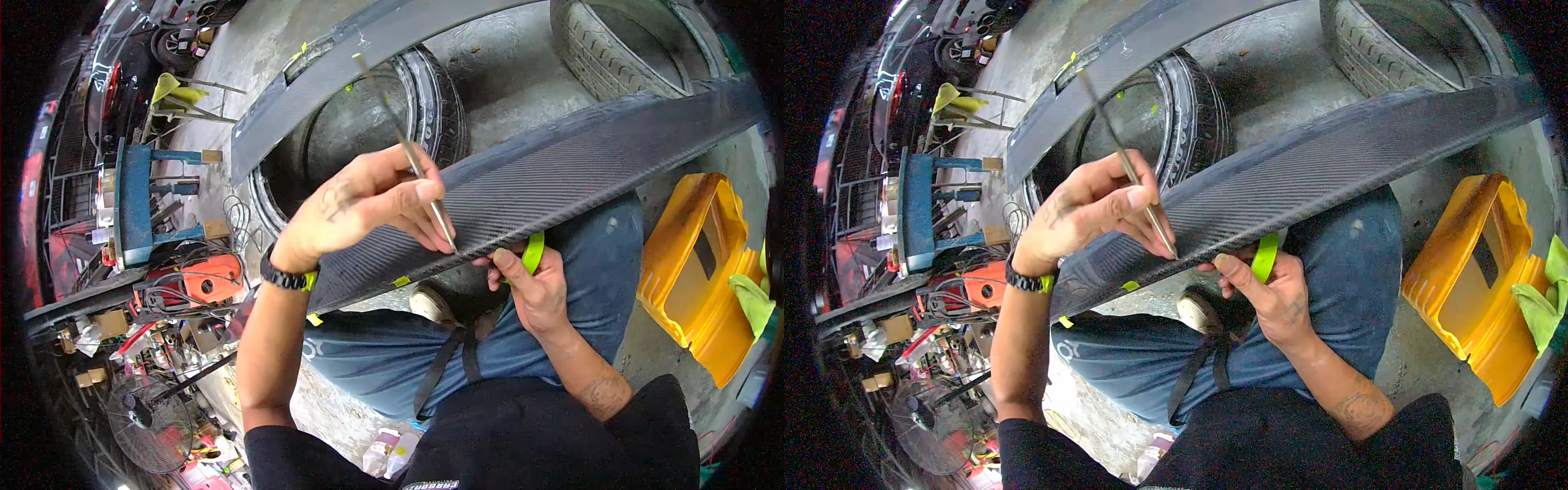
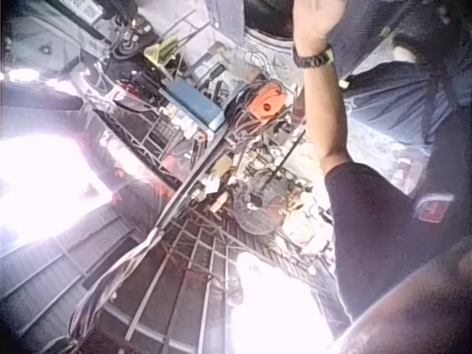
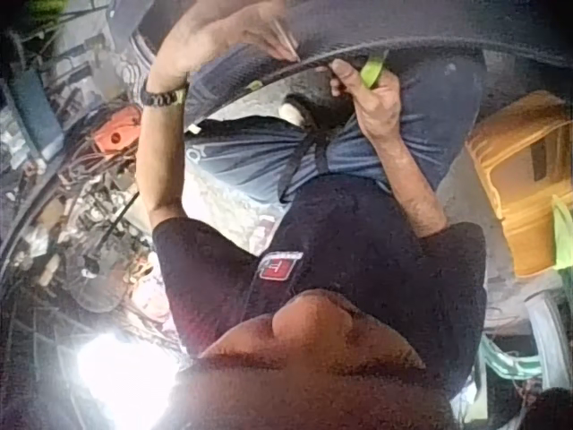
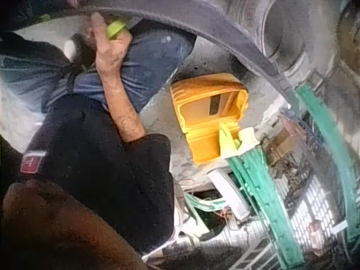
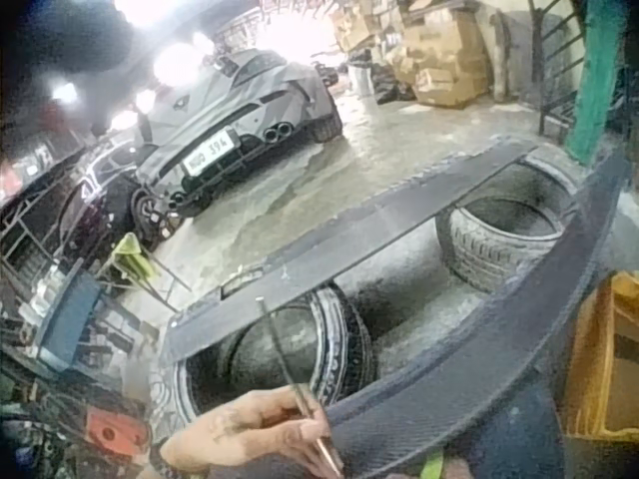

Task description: The person prepares a carbon fiber automotive part by applying yellow tape to its edges and using a thin tool to press the tape into the contours.

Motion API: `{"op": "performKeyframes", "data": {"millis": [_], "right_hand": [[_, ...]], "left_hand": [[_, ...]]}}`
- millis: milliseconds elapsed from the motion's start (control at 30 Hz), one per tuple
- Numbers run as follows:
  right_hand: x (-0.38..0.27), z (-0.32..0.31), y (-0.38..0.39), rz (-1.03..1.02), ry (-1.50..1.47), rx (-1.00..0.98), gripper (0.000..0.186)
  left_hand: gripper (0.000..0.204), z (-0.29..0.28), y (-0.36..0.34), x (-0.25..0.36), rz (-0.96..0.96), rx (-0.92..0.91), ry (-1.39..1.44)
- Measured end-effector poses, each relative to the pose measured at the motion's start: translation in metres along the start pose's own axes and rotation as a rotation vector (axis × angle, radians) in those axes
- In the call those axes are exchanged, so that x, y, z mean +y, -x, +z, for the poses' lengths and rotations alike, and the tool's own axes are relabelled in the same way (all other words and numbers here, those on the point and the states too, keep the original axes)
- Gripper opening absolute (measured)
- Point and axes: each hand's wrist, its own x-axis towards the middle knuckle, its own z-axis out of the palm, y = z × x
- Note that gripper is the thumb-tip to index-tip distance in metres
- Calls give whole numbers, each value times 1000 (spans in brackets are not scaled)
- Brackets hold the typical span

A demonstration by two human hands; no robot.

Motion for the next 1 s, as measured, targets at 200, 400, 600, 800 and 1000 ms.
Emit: {"op": "performKeyframes", "data": {"millis": [200, 400, 600, 800, 1000], "right_hand": [[3, -3, 3, -12, 86, -12, 17], [2, -4, 3, 22, 123, -5, 16], [-2, 0, 2, 9, 128, 18, 16], [-2, 0, 3, 11, 110, 13, 16], [-4, 2, 3, 13, 119, 16, 16]], "left_hand": [[19, 15, 14, -12, 114, 102, 19], [20, 24, 15, -7, 137, 114, -102], [19, 28, 15, 2, 152, 100, -255], [16, 32, 29, -3, 200, 192, -348], [12, 38, 43, -17, 243, 289, -334]]}}
